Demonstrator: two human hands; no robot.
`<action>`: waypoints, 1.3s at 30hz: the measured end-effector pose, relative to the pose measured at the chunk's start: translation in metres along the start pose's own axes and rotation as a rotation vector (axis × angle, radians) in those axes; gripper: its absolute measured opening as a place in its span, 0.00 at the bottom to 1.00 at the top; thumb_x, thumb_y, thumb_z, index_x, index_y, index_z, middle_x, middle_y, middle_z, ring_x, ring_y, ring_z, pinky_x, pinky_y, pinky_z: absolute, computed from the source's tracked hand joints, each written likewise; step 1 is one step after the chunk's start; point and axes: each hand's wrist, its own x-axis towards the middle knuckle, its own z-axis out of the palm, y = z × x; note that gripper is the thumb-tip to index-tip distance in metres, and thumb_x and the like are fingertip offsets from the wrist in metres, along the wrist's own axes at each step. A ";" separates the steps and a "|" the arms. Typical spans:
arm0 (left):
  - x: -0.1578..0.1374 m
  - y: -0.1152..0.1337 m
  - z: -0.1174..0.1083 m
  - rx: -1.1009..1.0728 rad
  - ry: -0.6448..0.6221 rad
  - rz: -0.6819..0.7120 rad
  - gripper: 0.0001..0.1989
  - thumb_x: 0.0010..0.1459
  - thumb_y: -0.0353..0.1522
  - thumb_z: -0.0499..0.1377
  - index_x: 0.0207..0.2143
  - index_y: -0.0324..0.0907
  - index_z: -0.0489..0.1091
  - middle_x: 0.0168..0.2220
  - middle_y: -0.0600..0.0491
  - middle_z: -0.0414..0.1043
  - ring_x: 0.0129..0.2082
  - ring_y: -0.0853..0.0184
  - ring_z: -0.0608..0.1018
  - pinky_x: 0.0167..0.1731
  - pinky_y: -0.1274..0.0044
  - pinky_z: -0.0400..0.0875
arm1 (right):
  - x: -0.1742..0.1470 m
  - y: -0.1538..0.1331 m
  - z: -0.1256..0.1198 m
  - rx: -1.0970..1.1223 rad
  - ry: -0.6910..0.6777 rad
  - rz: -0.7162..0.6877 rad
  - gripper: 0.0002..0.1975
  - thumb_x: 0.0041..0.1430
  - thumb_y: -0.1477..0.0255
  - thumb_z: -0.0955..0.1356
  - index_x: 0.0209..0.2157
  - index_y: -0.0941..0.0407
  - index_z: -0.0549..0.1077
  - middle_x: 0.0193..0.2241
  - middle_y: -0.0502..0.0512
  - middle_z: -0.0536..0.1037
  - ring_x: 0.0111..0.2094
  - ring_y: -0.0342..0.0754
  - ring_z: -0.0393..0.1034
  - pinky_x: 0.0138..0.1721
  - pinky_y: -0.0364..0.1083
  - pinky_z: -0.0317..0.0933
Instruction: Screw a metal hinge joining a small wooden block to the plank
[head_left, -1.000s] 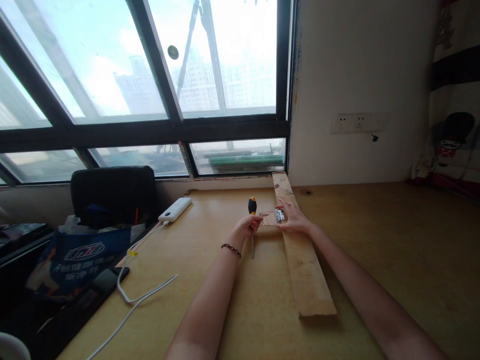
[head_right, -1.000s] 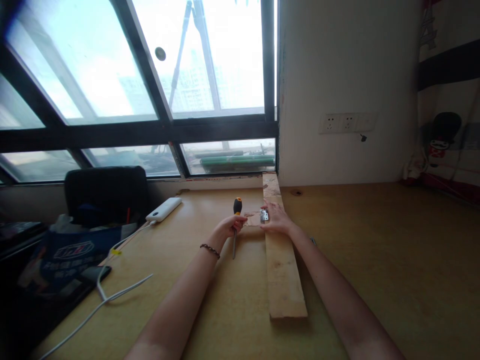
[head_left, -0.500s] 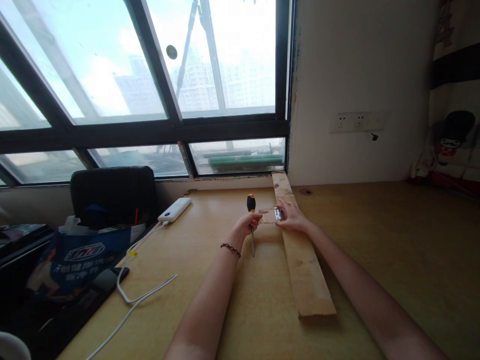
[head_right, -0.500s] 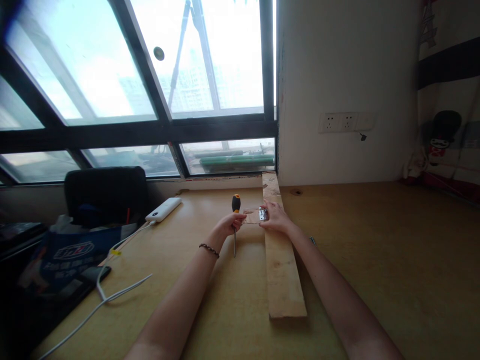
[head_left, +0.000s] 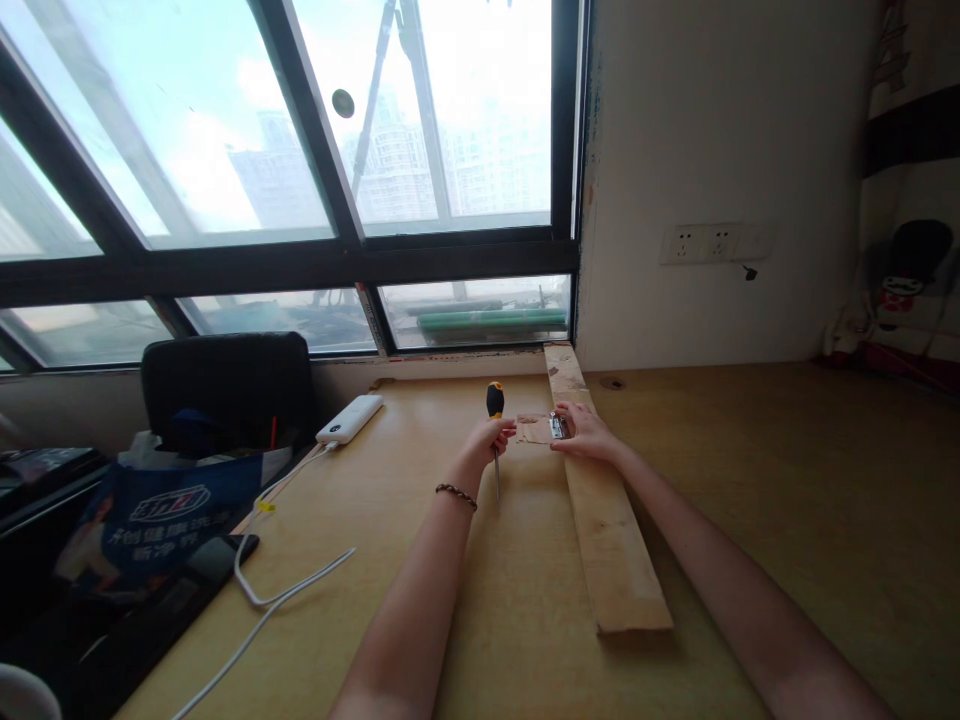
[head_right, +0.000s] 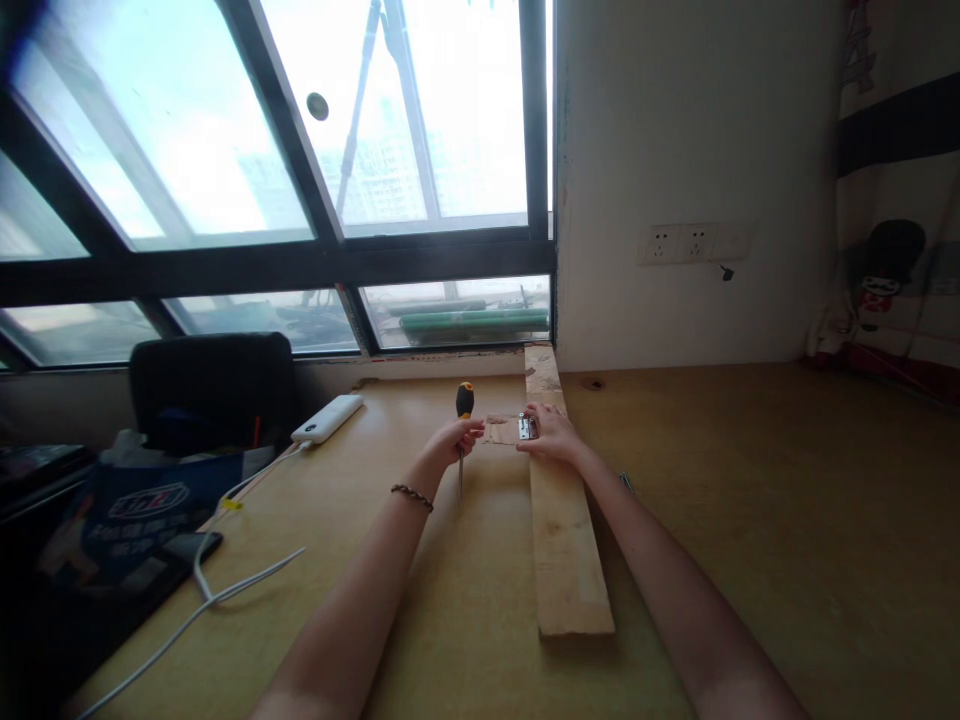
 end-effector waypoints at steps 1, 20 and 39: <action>-0.001 0.004 -0.001 -0.014 0.048 0.061 0.09 0.46 0.28 0.60 0.23 0.37 0.59 0.15 0.62 0.53 0.09 0.85 0.54 0.08 0.90 0.43 | 0.000 0.000 0.000 0.005 -0.001 -0.002 0.38 0.33 0.60 0.72 0.49 0.55 0.60 0.46 0.58 0.68 0.49 0.53 0.58 0.48 0.51 0.53; -0.031 0.072 0.091 -0.416 -0.086 0.772 0.17 0.40 0.34 0.64 0.18 0.40 0.55 0.13 0.64 0.50 0.13 0.81 0.59 0.16 0.83 0.53 | 0.001 -0.002 -0.003 -0.025 0.002 -0.015 0.37 0.34 0.59 0.72 0.48 0.55 0.61 0.46 0.57 0.69 0.47 0.53 0.59 0.47 0.50 0.53; -0.014 0.052 0.094 -0.282 -0.081 0.825 0.17 0.42 0.38 0.62 0.19 0.39 0.57 0.14 0.62 0.52 0.14 0.80 0.59 0.16 0.84 0.55 | 0.003 -0.001 -0.002 -0.039 -0.005 0.002 0.37 0.34 0.57 0.71 0.48 0.55 0.62 0.46 0.57 0.68 0.49 0.53 0.59 0.48 0.50 0.52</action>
